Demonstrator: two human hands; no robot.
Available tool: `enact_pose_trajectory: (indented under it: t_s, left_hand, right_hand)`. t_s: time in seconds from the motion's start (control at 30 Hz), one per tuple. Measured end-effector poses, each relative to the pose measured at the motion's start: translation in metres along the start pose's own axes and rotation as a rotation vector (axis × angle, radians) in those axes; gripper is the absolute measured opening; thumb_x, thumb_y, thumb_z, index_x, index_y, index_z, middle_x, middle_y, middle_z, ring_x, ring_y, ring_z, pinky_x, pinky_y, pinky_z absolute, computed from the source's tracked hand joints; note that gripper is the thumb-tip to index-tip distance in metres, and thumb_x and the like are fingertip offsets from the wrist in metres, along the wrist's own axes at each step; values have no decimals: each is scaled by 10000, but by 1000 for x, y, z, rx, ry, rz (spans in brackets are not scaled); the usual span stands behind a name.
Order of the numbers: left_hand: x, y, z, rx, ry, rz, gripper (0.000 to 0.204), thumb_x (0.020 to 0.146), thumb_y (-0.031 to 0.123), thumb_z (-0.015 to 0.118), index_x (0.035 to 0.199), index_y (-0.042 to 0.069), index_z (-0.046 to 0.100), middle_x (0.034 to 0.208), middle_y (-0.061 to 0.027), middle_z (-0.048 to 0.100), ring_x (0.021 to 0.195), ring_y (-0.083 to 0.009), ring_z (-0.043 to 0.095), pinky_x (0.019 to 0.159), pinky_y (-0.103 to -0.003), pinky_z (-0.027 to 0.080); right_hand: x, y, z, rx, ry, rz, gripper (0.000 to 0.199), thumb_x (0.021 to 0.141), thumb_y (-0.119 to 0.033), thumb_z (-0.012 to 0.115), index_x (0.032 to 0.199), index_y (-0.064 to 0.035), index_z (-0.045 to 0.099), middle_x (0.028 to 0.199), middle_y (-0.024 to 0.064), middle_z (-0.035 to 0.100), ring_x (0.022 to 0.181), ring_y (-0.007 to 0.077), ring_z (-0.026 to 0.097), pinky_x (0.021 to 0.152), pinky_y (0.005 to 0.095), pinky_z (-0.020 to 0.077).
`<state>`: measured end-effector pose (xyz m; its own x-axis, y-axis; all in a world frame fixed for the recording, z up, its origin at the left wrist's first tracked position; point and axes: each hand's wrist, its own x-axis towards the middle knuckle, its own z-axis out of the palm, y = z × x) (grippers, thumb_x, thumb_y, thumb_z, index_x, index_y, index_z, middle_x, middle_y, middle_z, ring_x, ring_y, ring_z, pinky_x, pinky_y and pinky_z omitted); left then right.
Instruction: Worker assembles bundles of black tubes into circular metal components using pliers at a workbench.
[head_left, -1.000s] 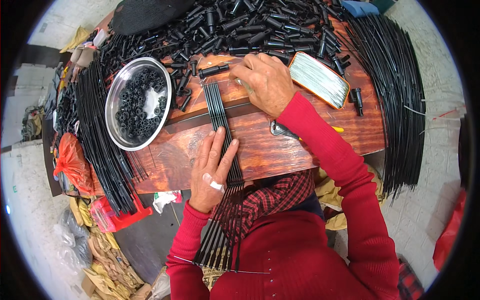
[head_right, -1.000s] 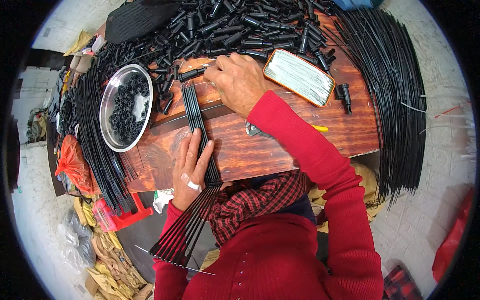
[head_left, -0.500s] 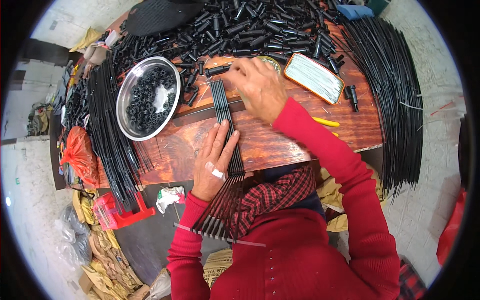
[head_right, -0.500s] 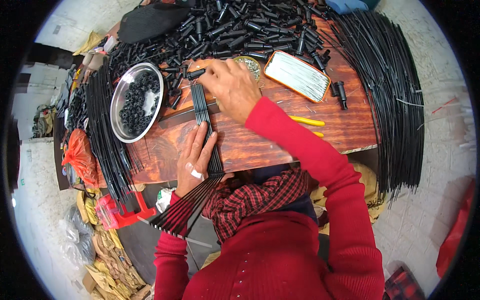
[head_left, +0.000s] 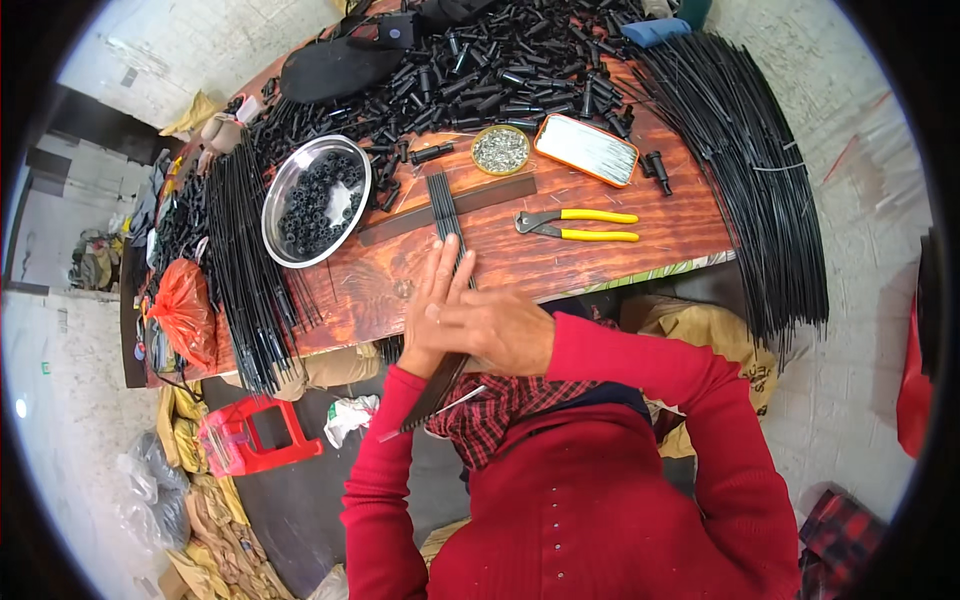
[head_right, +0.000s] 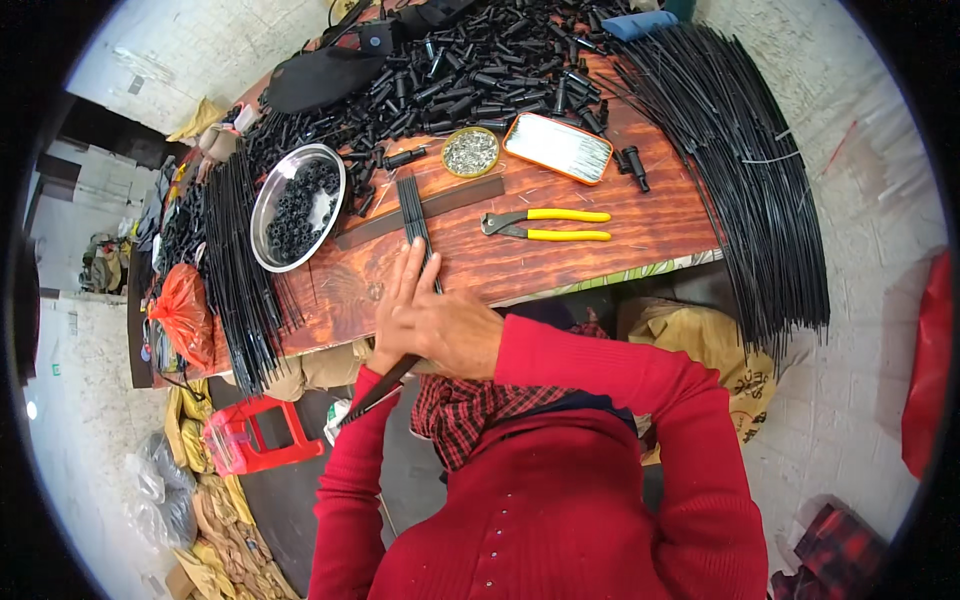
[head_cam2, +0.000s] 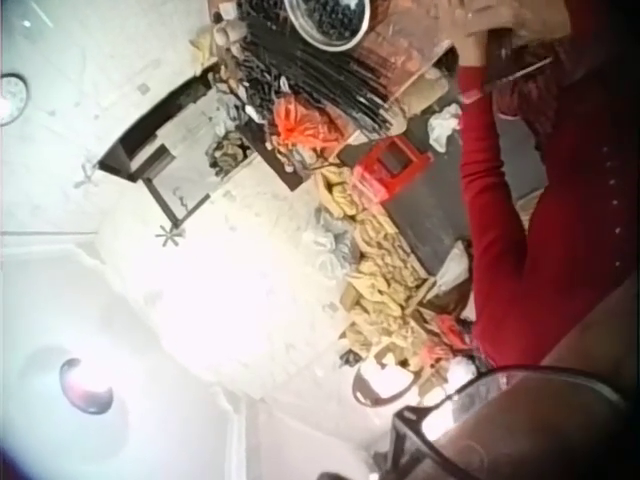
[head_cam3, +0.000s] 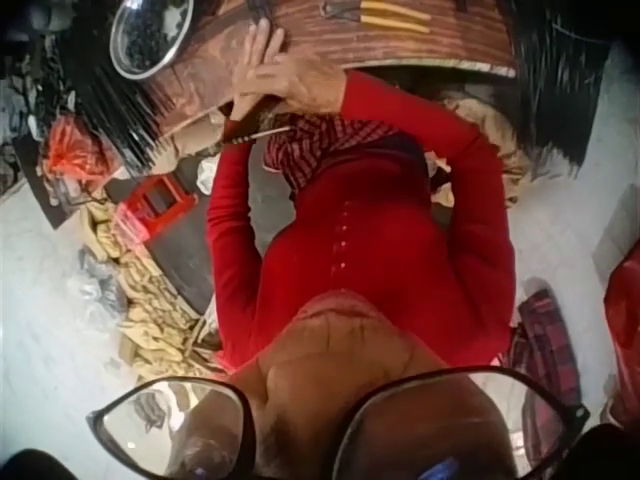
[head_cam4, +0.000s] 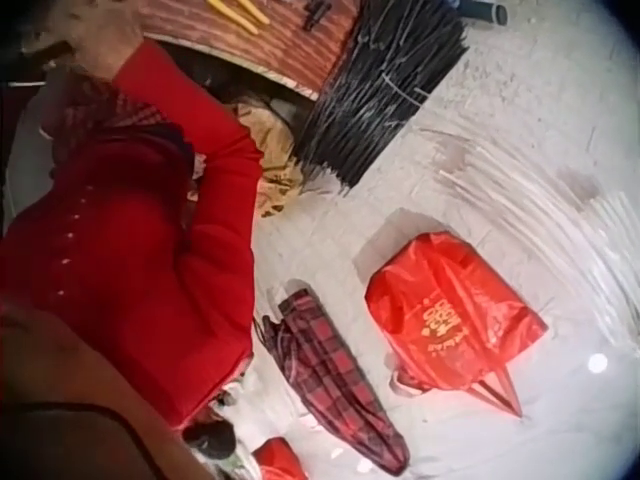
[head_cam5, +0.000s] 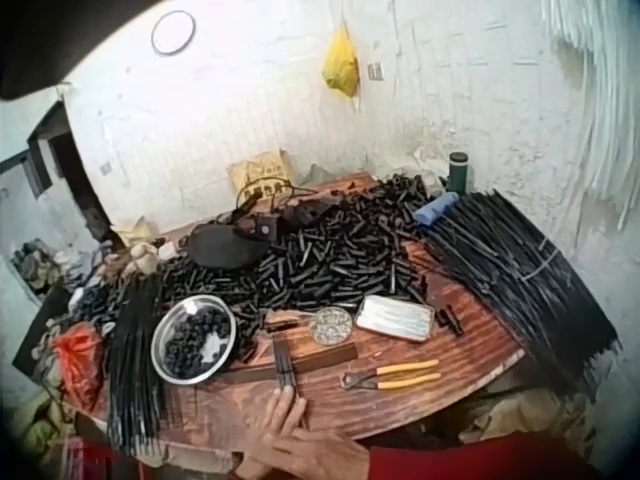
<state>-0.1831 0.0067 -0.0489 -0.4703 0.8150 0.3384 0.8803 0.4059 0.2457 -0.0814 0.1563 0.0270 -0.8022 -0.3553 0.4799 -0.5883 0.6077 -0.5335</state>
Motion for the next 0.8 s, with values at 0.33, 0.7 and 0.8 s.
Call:
enact_pose_trajectory:
  t_s: [0.33,0.7,0.8]
  left_hand:
    - [-16,37,-25,-63,-56,-13,598,934,263,493,1495,75,410,1600,-143,296,1466,-357,291,1177,-491,270]
    - [-17,44,-32,-55,-69,21,663,869,269,619,1476,76,433,1573,-162,345,1430,-389,343,1156,-510,298]
    - [-19,39,-22,-32,-63,25,682,867,284,626,1483,72,424,1571,-166,345,1443,-392,321,1162,-513,285]
  right_hand:
    - [-15,-16,1,49,101,-23,286,693,-165,753,956,-93,668,957,46,659,930,263,641,736,372,544]
    - [-24,-23,-7,65,94,127,293,736,-186,748,1012,-98,704,957,78,689,905,294,667,725,394,546]
    - [-30,-8,4,139,71,184,333,758,-185,754,1077,-108,695,954,91,695,901,305,664,743,417,542]
